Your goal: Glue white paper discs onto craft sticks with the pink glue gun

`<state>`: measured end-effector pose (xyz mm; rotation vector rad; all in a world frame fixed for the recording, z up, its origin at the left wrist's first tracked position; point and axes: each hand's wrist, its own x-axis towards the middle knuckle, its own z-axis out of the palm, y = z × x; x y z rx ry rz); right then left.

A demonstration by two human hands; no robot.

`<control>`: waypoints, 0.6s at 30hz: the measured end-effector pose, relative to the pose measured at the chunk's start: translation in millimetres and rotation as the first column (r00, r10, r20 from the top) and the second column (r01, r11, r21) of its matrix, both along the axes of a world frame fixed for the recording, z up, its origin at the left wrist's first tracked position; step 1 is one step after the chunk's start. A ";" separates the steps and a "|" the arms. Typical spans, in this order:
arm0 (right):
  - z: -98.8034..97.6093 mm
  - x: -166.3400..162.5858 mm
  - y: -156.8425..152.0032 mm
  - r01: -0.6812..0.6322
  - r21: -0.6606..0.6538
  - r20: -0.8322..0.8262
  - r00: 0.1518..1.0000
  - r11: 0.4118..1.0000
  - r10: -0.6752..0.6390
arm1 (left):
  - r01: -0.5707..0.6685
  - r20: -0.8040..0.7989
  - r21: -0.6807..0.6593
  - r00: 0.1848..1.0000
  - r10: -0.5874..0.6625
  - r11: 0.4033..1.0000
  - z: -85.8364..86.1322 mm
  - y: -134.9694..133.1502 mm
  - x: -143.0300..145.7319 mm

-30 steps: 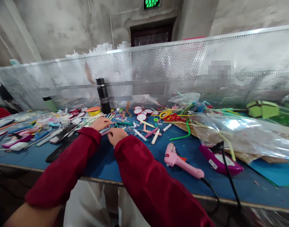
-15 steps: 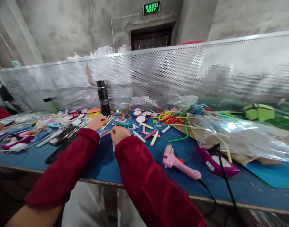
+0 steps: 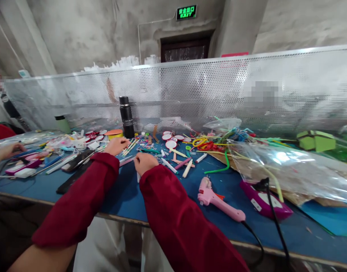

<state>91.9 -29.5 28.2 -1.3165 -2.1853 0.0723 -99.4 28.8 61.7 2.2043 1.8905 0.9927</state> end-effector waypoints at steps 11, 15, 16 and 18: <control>10.4 12.1 5.4 0.138 0.051 -0.029 0.990 0.989 -0.137 | 0.031 -0.107 0.110 0.994 -0.020 0.993 3.7 -85.8 51.0; 14.7 14.7 4.1 0.153 0.047 -0.015 0.988 0.987 -0.153 | 0.048 -0.175 0.078 0.984 -0.034 0.996 6.0 -104.9 49.0; 16.4 14.6 2.3 0.155 0.047 -0.011 0.988 0.987 -0.155 | 0.047 -0.196 0.060 0.980 -0.034 0.997 11.3 -101.9 42.2; 20.6 14.3 -3.8 0.155 0.065 -0.010 0.988 0.986 -0.155 | -0.003 -0.256 0.030 0.967 0.010 1.000 28.5 -85.6 20.8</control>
